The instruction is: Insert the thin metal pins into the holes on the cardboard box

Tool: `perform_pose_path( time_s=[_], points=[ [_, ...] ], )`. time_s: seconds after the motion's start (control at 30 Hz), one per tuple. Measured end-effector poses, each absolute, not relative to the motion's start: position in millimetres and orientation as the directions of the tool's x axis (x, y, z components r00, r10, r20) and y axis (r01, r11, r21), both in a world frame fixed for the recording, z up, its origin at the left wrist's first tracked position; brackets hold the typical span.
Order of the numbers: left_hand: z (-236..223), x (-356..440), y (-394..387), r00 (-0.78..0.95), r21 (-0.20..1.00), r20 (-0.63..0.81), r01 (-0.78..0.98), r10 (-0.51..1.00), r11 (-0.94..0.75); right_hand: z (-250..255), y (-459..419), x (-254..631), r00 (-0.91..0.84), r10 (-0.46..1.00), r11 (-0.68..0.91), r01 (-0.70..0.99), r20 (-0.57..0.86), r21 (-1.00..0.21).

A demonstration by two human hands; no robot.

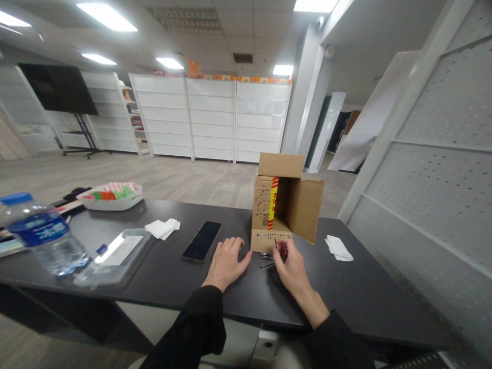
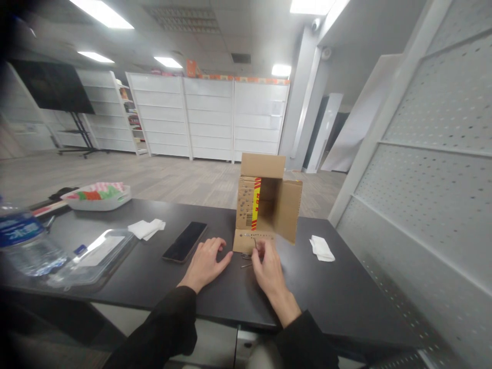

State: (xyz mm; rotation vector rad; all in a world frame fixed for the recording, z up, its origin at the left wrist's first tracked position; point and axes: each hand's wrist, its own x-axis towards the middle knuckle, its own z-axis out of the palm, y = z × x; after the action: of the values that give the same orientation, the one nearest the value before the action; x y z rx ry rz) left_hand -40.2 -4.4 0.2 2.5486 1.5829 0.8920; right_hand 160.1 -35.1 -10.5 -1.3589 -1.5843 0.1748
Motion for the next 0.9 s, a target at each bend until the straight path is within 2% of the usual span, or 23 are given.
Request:
perform_pose_path(
  time_s=[0.47, 0.67, 0.9],
  points=[
    [0, -40, -5, 0.331, 0.288, 0.469, 0.82, 0.819, -0.496, 5, 5, 166, 0.102, 0.779, 0.44, 0.615, 0.619, -0.655],
    [-1, -41, -5, 0.329, 0.29, 0.47, 0.819, 0.819, -0.495, -6, 18, 166, 0.143, 0.723, 0.494, 0.578, 0.676, -0.65],
    [-3, -41, -4, 0.327, 0.288, 0.475, 0.82, 0.817, -0.495, -23, 25, 168, 0.152, 0.675, 0.504, 0.619, 0.722, -0.602]
  ],
)
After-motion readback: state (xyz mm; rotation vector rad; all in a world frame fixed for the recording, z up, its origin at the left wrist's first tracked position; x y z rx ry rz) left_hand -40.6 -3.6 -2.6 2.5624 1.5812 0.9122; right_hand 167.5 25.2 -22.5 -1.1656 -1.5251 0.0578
